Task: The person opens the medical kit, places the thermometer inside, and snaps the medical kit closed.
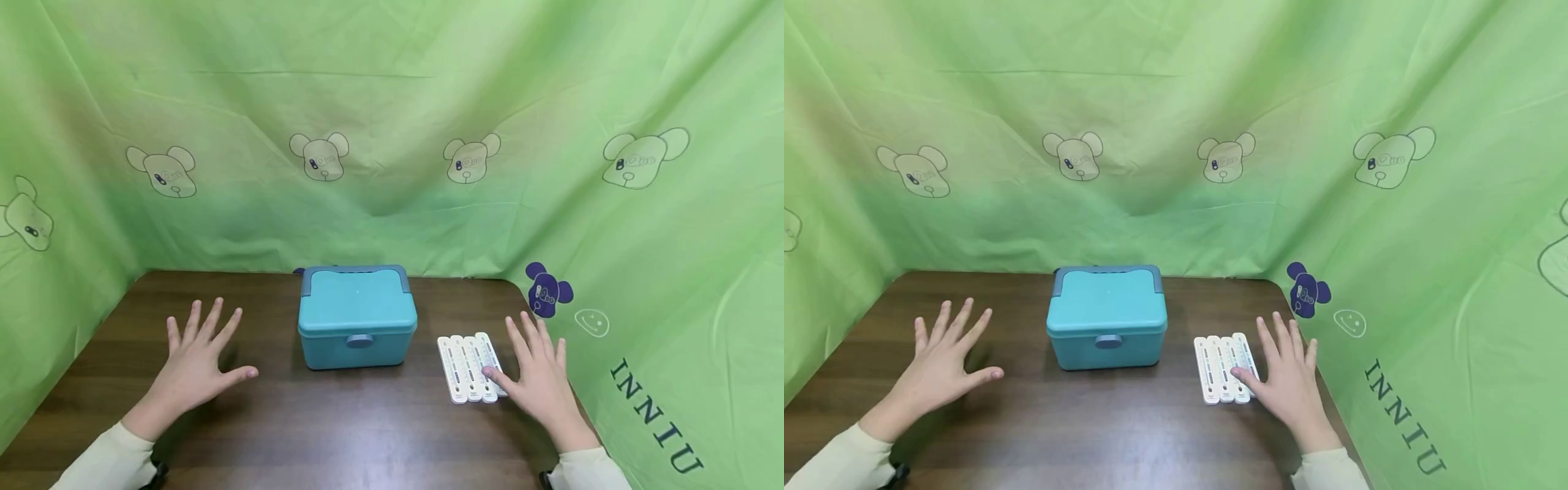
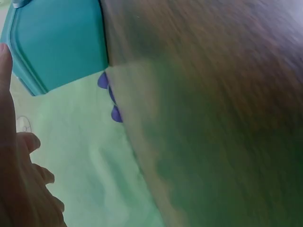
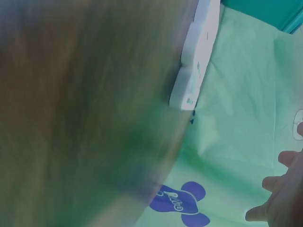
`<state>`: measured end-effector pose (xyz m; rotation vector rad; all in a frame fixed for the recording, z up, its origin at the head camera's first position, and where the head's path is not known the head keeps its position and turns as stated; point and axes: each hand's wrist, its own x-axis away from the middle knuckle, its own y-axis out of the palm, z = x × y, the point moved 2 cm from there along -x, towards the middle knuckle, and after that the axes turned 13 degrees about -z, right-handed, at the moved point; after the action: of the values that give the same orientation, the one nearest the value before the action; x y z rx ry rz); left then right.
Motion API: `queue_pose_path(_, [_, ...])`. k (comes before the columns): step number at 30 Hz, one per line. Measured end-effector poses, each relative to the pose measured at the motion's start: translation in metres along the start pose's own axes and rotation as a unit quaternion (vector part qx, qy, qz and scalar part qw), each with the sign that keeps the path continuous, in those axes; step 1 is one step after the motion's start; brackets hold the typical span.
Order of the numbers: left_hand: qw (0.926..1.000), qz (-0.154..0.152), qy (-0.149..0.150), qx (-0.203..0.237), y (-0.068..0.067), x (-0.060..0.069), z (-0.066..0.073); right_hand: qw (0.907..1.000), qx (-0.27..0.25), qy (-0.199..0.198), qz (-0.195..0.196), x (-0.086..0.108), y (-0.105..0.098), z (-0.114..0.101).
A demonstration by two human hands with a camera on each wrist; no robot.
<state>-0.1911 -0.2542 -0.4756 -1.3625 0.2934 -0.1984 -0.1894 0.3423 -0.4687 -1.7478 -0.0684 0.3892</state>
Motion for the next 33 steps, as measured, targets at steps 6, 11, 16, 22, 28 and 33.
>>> queue_pose_path(6, [0.999, -0.002, -0.009, 0.045, -0.001, -0.005, 0.008, 0.9995, -0.029, 0.012, 0.008, 0.003, -0.001, -0.013])
queue_pose_path(11, [0.9961, -0.011, -0.012, 0.087, -0.005, -0.009, 0.016, 0.9987, -0.045, 0.018, 0.015, -0.003, -0.001, -0.028])
queue_pose_path(16, [0.9922, -0.01, -0.005, 0.124, -0.003, -0.014, 0.027, 0.9966, -0.073, 0.029, 0.026, -0.006, -0.001, -0.045])
queue_pose_path(22, [0.9824, -0.016, -0.002, 0.186, 0.007, -0.019, 0.039, 0.9911, -0.119, 0.045, 0.041, -0.007, -0.001, -0.066])
queue_pose_path(28, [0.9691, -0.037, -0.001, 0.244, 0.011, -0.026, 0.052, 0.9852, -0.151, 0.054, 0.06, -0.012, 0.001, -0.087])
queue_pose_path(33, [0.9525, -0.041, -0.009, 0.302, 0.012, -0.033, 0.065, 0.978, -0.182, 0.064, 0.081, -0.013, 0.005, -0.105])
